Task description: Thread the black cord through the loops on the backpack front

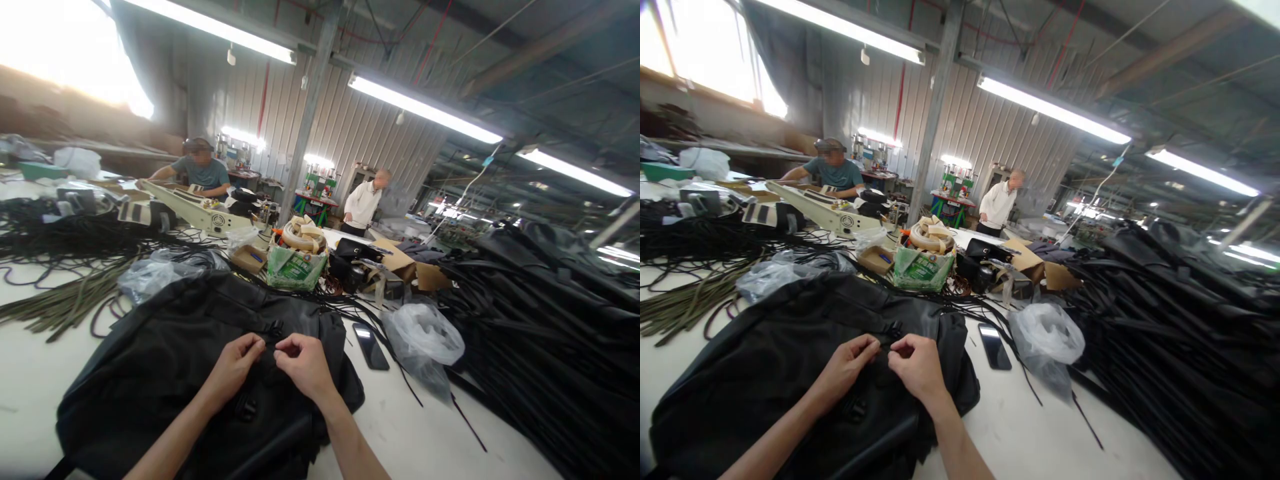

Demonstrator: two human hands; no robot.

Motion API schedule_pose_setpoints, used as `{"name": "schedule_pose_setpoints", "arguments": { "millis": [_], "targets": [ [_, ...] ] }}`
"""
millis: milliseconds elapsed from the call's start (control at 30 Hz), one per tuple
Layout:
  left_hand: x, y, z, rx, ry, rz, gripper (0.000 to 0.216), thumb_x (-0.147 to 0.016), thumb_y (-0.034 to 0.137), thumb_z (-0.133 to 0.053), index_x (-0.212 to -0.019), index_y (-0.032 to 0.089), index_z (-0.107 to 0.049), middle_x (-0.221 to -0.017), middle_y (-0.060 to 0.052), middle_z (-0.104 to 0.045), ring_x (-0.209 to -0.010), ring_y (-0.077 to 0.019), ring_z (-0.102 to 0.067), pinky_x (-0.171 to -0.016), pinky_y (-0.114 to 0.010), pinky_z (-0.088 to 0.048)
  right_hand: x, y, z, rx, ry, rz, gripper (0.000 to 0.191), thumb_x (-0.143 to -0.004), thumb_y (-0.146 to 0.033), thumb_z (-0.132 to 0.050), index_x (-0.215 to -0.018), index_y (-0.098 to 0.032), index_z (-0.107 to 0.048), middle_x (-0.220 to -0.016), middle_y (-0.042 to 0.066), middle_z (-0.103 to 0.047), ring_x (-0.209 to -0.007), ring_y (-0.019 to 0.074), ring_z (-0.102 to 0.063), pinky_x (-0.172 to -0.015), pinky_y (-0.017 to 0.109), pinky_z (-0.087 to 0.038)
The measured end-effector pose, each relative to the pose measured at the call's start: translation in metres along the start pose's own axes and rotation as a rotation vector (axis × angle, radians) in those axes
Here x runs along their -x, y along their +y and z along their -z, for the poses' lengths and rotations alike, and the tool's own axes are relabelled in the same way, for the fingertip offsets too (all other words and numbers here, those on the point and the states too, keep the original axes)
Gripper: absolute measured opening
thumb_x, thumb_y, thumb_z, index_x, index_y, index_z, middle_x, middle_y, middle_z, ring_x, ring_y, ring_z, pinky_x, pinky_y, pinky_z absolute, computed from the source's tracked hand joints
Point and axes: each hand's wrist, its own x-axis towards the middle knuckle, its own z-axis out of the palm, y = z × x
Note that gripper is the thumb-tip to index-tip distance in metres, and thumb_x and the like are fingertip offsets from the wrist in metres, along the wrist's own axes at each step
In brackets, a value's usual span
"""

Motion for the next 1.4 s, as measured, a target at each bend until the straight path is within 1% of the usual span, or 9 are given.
{"name": "schedule_pose_setpoints", "arguments": {
  "millis": [67, 133, 200, 267, 400, 500, 667, 1000, 1400],
  "targets": [
    [0.0, -0.002, 0.0, 0.031, -0.009, 0.016, 0.059, -0.101, 0.073, -0.064, -0.083, 0.016, -0.067, -0.08, -0.004, -0.059, -0.078, -0.0195, -0.05, -0.075, -0.032, -0.039, 0.0, -0.002, 0.003, 0.001, -0.002, 0.003, 0.014, -0.08, -0.025, -0.079, -0.09, -0.02, -0.087, -0.077, 0.004, -0.083, -0.07, 0.024, -0.077, -0.064, 0.031, -0.056],
    [0.0, -0.004, 0.001, 0.107, 0.019, 0.055, 0.063, -0.103, 0.076, -0.06, -0.099, 0.015, -0.074, -0.087, -0.007, -0.067, -0.08, -0.0202, -0.054, -0.077, -0.032, -0.042, -0.001, -0.004, 0.005, -0.013, 0.011, 0.013, 0.017, -0.081, -0.027, -0.079, -0.094, -0.02, -0.088, -0.081, 0.005, -0.084, -0.072, 0.0247, -0.077, -0.066, 0.032, -0.058],
    [0.0, -0.007, 0.002, 0.259, 0.072, 0.109, 0.07, -0.102, 0.079, -0.058, -0.115, 0.012, -0.076, -0.098, -0.012, -0.072, -0.086, -0.0218, -0.059, -0.08, -0.034, -0.045, -0.001, -0.006, 0.006, -0.041, 0.031, 0.028, 0.02, -0.083, -0.029, -0.08, -0.099, -0.02, -0.088, -0.085, 0.006, -0.085, -0.075, 0.0253, -0.078, -0.069, 0.034, -0.059],
    [0.0, -0.008, 0.002, 0.354, 0.097, 0.128, 0.074, -0.102, 0.08, -0.058, -0.12, 0.011, -0.076, -0.104, -0.014, -0.074, -0.09, -0.0226, -0.061, -0.083, -0.034, -0.047, -0.001, -0.006, 0.006, -0.057, 0.057, 0.041, 0.021, -0.083, -0.03, -0.081, -0.1, -0.021, -0.088, -0.088, 0.006, -0.085, -0.076, 0.0255, -0.078, -0.07, 0.034, -0.06],
    [0.0, -0.005, 0.001, 0.228, 0.039, 0.079, 0.073, -0.094, 0.078, -0.074, -0.122, 0.011, -0.078, -0.102, -0.012, -0.074, -0.088, -0.0215, -0.059, -0.08, -0.033, -0.046, -0.002, -0.005, 0.0, -0.039, 0.077, 0.053, 0.021, -0.084, -0.028, -0.081, -0.102, -0.021, -0.088, -0.092, 0.006, -0.085, -0.077, 0.0247, -0.077, -0.072, 0.034, -0.06],
    [-0.001, -0.002, 0.002, 0.202, 0.022, 0.076, 0.072, -0.084, 0.076, -0.084, -0.117, 0.012, -0.08, -0.1, -0.011, -0.075, -0.088, -0.0222, -0.06, -0.08, -0.033, -0.047, -0.003, -0.003, -0.005, -0.031, 0.027, 0.059, 0.022, -0.084, -0.024, -0.08, -0.104, -0.021, -0.088, -0.095, 0.006, -0.086, -0.082, 0.0249, -0.079, -0.076, 0.034, -0.061],
    [0.0, -0.004, 0.003, 0.178, 0.045, 0.058, 0.06, -0.087, 0.073, -0.08, -0.093, 0.013, -0.077, -0.083, -0.004, -0.066, -0.078, -0.0175, -0.051, -0.075, -0.031, -0.04, -0.004, 0.001, -0.012, -0.022, -0.016, 0.087, 0.022, -0.083, -0.021, -0.081, -0.104, -0.021, -0.089, -0.098, 0.006, -0.086, -0.085, 0.0252, -0.08, -0.078, 0.034, -0.061],
    [-0.002, -0.012, 0.004, 0.245, 0.137, 0.103, 0.062, -0.084, 0.074, -0.079, -0.089, 0.013, -0.069, -0.08, -0.002, -0.062, -0.074, -0.0153, -0.047, -0.07, -0.029, -0.037, -0.007, -0.002, -0.018, 0.001, -0.119, 0.022, 0.023, -0.081, -0.021, -0.08, -0.102, -0.017, -0.09, -0.088, 0.007, -0.086, -0.076, 0.0231, -0.078, -0.069, 0.03, -0.057],
    [-0.003, -0.002, 0.006, 0.502, 0.154, 0.219, 0.065, -0.066, 0.067, -0.097, -0.081, 0.012, -0.066, -0.075, -0.001, -0.058, -0.068, -0.0116, -0.046, -0.065, -0.025, -0.036, -0.008, 0.008, -0.016, -0.011, -0.215, -0.012, 0.025, -0.081, -0.02, -0.078, -0.102, -0.017, -0.09, -0.086, 0.006, -0.085, -0.072, 0.0202, -0.074, -0.066, 0.028, -0.053]
  ]
}}
